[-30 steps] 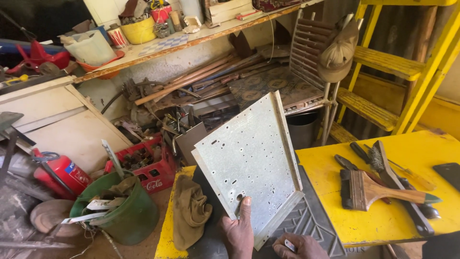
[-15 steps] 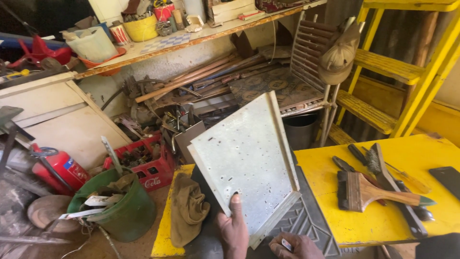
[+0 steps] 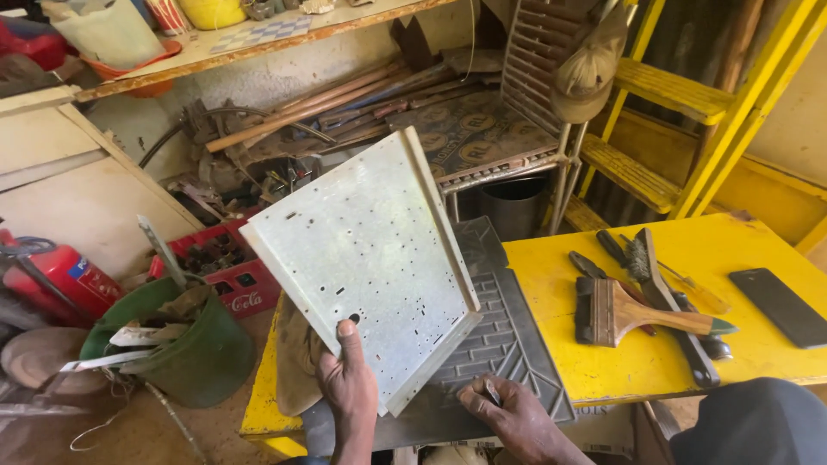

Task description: The person holds a perforated metal panel upright on a workbench and uses a metal scraper to remove material from its edges and surface. The person repeatedly scrapes along the edges and face of the panel, rotating it to access different areas.

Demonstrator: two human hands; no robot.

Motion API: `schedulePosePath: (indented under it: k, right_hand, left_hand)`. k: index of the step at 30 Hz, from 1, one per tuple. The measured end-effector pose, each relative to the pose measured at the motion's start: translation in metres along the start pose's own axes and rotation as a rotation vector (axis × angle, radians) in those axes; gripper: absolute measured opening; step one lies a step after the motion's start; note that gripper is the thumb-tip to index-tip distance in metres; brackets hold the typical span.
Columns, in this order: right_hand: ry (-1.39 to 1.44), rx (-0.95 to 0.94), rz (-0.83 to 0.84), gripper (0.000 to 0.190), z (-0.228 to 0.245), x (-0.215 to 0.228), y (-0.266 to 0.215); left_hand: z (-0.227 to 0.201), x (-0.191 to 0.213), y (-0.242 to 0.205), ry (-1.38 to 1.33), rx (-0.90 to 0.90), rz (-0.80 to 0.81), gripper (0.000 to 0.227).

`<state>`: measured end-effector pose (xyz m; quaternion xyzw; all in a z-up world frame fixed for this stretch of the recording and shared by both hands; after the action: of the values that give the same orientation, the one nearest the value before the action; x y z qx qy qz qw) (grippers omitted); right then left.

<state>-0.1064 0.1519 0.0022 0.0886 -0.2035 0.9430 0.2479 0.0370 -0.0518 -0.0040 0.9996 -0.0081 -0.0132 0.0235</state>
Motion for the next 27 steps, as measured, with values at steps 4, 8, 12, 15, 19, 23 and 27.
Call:
schedulePosePath:
  k: [4,8,12,15,19,23,27]
  right_hand:
    - [0.063,-0.04,0.005,0.027,0.0,-0.003,0.0]
    - [0.01,0.024,-0.011,0.027,0.0,-0.004,-0.002]
    - [-0.004,0.067,-0.031,0.029,-0.008,-0.006,0.004]
    - [-0.022,0.026,-0.029,0.048,-0.009,-0.005,0.003]
    - [-0.022,0.034,-0.016,0.062,-0.002,-0.003,-0.007]
    - [0.144,0.001,0.089,0.071,0.02,0.019,-0.026]
    - [-0.043,0.183,-0.33,0.08,0.042,0.075,-0.054]
  left_hand:
    - [-0.01,0.0,-0.007,0.135,-0.022,0.011,0.074]
    - [-0.021,-0.002,-0.016,0.146,-0.104,0.035,0.066]
    - [-0.018,-0.003,-0.017,0.189,-0.275,0.029,0.072]
    - [-0.019,-0.003,-0.017,0.196,-0.432,0.043,0.059]
    - [-0.025,-0.003,-0.022,0.187,-0.513,0.043,0.058]
    - [-0.021,-0.003,-0.023,0.197,-0.372,0.061,0.059]
    - [-0.048,0.001,-0.034,0.117,-0.407,0.06,0.062]
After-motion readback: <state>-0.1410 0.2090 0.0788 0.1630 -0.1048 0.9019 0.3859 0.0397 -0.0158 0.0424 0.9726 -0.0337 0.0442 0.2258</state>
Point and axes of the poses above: each hand's wrist, its own y-axis towards the middle knuckle, its own x-axis out of the back of the hand, z = x × y, the point moved 1 cm from there along y, towards the middle knuckle, and after that the axes turned 4 degrees about -y, right-handed, at the moved point
